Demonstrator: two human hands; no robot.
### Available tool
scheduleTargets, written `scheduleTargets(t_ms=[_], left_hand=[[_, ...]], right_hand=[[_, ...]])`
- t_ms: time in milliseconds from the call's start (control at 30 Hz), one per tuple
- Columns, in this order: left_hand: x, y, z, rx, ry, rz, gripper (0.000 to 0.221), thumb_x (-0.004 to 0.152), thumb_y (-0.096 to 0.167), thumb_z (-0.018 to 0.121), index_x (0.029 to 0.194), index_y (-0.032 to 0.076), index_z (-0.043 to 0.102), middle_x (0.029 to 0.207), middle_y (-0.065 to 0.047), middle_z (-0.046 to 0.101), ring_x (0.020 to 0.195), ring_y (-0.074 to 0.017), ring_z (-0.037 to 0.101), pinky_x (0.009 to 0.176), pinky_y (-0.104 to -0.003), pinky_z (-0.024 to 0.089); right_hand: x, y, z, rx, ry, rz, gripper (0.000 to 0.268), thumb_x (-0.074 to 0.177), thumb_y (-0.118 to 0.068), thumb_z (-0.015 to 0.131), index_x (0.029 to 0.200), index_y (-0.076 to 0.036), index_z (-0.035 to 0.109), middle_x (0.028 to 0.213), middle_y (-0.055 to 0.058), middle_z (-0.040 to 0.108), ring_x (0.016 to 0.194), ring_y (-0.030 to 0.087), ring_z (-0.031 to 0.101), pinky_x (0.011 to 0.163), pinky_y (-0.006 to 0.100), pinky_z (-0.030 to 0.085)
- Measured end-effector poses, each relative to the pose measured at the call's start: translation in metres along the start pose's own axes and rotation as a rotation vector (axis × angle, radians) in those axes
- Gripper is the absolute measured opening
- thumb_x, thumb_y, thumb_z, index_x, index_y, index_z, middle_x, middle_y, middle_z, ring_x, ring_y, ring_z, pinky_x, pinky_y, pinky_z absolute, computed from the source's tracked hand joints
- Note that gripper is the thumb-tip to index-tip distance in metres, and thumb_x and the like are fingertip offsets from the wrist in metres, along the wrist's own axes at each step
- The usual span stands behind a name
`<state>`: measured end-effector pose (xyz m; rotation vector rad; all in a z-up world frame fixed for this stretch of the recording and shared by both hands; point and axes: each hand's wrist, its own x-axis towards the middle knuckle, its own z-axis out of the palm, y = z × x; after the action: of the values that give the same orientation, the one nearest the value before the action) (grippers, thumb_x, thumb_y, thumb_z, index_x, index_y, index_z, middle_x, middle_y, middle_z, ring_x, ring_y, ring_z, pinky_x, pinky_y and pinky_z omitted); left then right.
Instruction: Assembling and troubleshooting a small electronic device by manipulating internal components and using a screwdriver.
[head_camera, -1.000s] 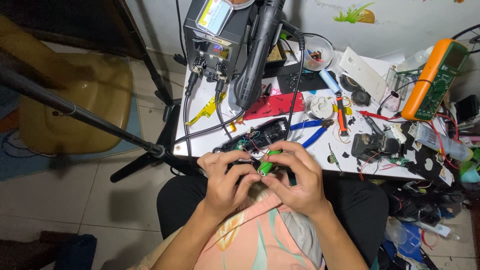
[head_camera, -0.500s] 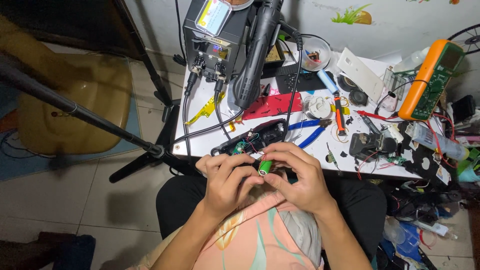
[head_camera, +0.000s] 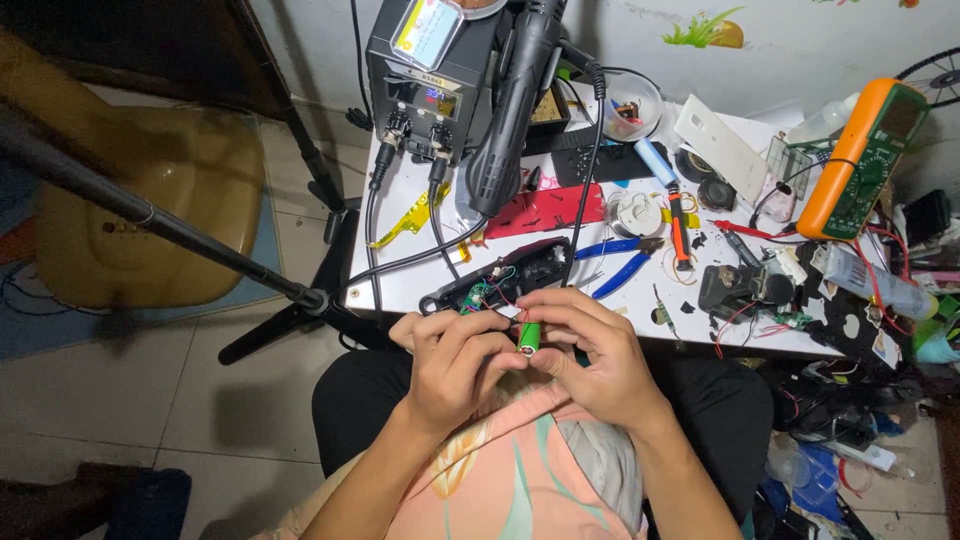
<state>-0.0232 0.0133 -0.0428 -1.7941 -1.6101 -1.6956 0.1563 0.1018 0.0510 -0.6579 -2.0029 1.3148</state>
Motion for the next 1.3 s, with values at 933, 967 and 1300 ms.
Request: scheduleTargets(t_ms=[933, 967, 1300], left_hand=[[0.080, -0.027, -0.035, -0.037, -0.491, -0.144, 0.082, 0.087, 0.027, 0.099, 0.156, -0.002, 0.066, 0.133, -0.024, 0.074, 0.112, -0.0458, 0.070, 0.102, -0.055, 0.055], [0.081, -0.028, -0.034, -0.032, -0.549, -0.170, 0.078, 0.089, 0.029, 0.096, 0.157, 0.001, 0.067, 0.130, -0.021, 0.074, 0.108, -0.0423, 0.068, 0.099, -0.052, 0.055], [0.080, -0.025, -0.033, -0.007, -0.675, -0.216, 0.062, 0.095, 0.017, 0.085, 0.153, 0.001, 0.068, 0.126, -0.020, 0.075, 0.106, -0.0380, 0.067, 0.099, -0.046, 0.055]], right_hand=[[-0.003, 0.018, -0.001, -0.006, 0.106, -0.030, 0.038, 0.096, -0.009, 0.088, 0.125, 0.013, 0.081, 0.135, 0.028, 0.081, 0.110, 0.036, 0.088, 0.089, 0.046, 0.075], [-0.004, 0.019, 0.000, -0.014, 0.114, -0.054, 0.037, 0.096, -0.010, 0.088, 0.124, 0.013, 0.081, 0.134, 0.029, 0.081, 0.109, 0.036, 0.088, 0.088, 0.045, 0.075], [-0.005, 0.028, 0.000, -0.032, 0.137, -0.117, 0.037, 0.097, -0.015, 0.088, 0.122, 0.012, 0.083, 0.133, 0.029, 0.081, 0.107, 0.034, 0.089, 0.088, 0.042, 0.075]])
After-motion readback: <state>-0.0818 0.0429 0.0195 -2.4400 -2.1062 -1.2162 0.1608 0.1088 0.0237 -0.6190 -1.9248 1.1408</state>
